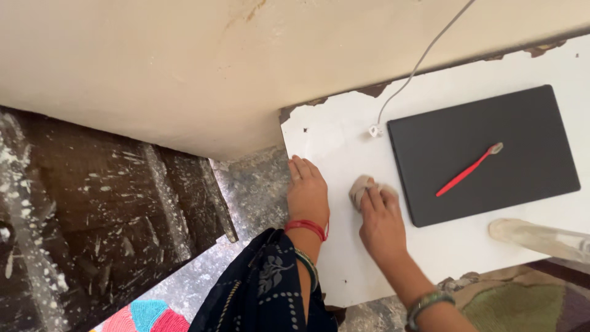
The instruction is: The person cleans a white table surface using a cloth and a spray bottle. They wipe around a black laptop and a red toothbrush, moving the laptop to clean underneath it. The person sprays the surface with a cleaning solution and continues wiping the table.
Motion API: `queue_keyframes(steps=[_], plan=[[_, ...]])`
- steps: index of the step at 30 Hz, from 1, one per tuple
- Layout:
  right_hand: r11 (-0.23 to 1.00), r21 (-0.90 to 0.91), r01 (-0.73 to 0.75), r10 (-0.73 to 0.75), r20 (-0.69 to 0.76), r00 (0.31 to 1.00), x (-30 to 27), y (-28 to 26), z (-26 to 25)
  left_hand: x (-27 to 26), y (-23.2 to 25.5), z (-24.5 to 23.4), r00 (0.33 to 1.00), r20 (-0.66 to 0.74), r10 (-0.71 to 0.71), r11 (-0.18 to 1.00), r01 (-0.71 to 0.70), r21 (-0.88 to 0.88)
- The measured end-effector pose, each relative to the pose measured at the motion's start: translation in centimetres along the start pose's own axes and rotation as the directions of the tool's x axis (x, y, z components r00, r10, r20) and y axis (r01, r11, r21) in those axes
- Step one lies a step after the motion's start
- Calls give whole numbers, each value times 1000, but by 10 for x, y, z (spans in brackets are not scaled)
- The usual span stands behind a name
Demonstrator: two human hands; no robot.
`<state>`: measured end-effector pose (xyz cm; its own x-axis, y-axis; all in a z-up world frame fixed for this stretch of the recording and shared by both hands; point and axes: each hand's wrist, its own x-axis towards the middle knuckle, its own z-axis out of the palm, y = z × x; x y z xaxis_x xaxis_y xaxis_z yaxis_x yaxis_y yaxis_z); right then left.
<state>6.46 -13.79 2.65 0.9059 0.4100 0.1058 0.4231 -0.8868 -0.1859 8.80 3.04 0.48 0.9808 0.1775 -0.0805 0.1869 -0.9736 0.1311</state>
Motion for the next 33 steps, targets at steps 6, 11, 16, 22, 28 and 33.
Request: queue_keyframes(steps=[6,11,16,22,28,33], plan=[[976,-210,61,-61,8,998,100,28,17,3,5,10,1000,-1,-25,993,25,120],[986,-165,24,-16,50,999,179,57,45,3,5,-6,993,113,19,984,-39,176],[976,89,-199,203,-43,978,198,49,56,4,3,-15,993,113,32,983,-51,175],[988,51,-147,150,-61,987,203,-3,73,6,3,-19,989,140,39,984,-62,166],[996,68,-50,48,30,998,199,-62,73,7,4,-9,992,113,47,999,-48,2],[977,196,83,-95,50,994,194,-41,74,4,4,6,1000,28,-2,995,-1,98]])
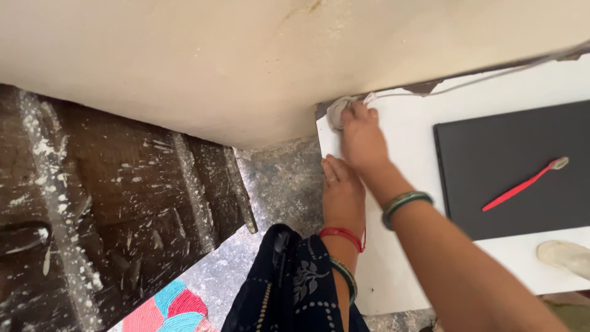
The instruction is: The person cleans a white table surface using a cloth and a spray bottle. They wipe around a black laptop and a red toothbrush, moving the laptop to clean underneath it. The person sprays the surface with a cleaning solution and continues wiping the table.
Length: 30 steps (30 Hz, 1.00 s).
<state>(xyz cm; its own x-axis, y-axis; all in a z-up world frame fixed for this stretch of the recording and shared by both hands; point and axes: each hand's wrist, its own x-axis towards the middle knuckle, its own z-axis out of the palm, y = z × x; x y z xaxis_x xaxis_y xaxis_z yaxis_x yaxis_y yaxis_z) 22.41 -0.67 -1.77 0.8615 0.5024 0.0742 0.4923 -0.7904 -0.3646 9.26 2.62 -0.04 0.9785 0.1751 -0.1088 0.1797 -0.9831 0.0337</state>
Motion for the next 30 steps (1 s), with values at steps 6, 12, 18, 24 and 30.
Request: queue_keyframes(steps=[6,12,18,24,30], plan=[[984,-111,-141,132,-86,987,-25,80,-45,-1,-6,-11,993,60,104,981,-112,158],[965,-133,-225,213,-100,972,-19,72,-27,-3,-3,-1,998,-68,5,1000,-5,4],[983,-172,58,-71,-67,995,2,13,5,-4,-1,6,995,-94,-31,995,22,-94],[990,96,104,-104,-6,995,-16,-31,-25,-8,-13,-15,1000,-12,-23,944,18,-328],[980,32,197,-198,15,980,-52,-25,-26,-36,-36,-27,971,219,-98,649,229,-726]])
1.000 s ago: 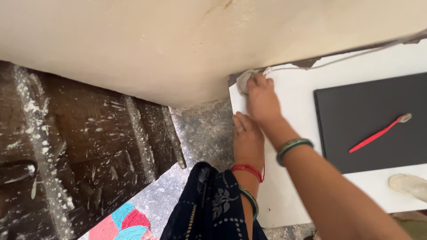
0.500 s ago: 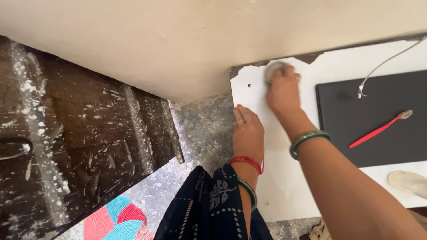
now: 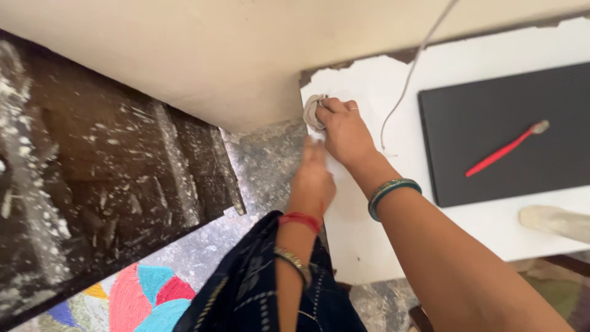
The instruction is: The person cleans a white table surface using a cloth and a spray bottle. They wipe around a black laptop and a red toothbrush, moving the laptop to clean underneath it. The person sprays the surface with a cleaning solution and continues wiping the table.
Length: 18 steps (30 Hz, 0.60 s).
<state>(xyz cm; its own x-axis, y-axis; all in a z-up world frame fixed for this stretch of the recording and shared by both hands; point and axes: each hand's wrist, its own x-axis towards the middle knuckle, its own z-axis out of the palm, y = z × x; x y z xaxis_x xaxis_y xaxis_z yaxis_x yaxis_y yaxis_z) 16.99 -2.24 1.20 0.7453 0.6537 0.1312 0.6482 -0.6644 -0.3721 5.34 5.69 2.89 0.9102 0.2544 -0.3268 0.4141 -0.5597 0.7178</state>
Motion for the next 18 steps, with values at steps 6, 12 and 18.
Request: queue_keyframes(steps=[6,12,18], plan=[[997,58,43,-42,-13,999,-67,-16,6,-14,-13,-8,977,-187,-106,992,90,-92],[992,79,-101,91,120,989,-180,-44,-17,-5,2,-3,997,-56,47,997,-43,69],[902,98,-421,421,22,907,-265,-43,-39,2,-8,29,967,-39,250,853,-201,482]])
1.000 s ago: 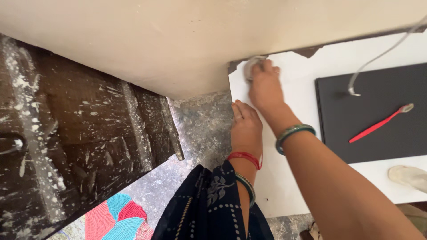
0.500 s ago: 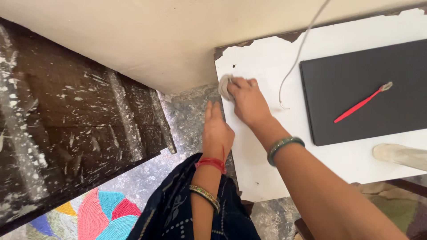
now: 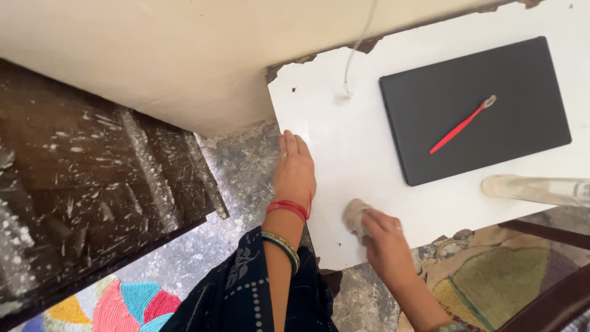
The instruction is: The person cleans a white table surface using a cloth and a spray bottle. They wipe around a black laptop and a red toothbrush, moving the laptop to clean underneath it. The person sprays the surface with a cleaning solution and continues wiping the table.
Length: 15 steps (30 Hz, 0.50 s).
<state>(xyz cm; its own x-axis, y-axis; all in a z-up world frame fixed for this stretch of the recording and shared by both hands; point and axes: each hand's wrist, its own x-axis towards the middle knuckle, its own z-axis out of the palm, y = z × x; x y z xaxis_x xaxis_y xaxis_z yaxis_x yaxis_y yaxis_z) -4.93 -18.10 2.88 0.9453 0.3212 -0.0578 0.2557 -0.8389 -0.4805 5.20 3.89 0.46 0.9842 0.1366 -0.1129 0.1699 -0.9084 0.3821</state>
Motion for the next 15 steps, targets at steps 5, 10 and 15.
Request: queue_keyframes(steps=[5,10,15], plan=[[920,91,-382,386,-37,922,-2,-6,-5,5,11,-9,996,92,-2,985,-14,170],[920,122,-371,389,-183,903,22,-18,3,19,16,-22,984,180,17,976,-56,212],[950,79,-302,312,-272,910,85,-36,14,58,5,-19,969,4,248,966,-248,80]])
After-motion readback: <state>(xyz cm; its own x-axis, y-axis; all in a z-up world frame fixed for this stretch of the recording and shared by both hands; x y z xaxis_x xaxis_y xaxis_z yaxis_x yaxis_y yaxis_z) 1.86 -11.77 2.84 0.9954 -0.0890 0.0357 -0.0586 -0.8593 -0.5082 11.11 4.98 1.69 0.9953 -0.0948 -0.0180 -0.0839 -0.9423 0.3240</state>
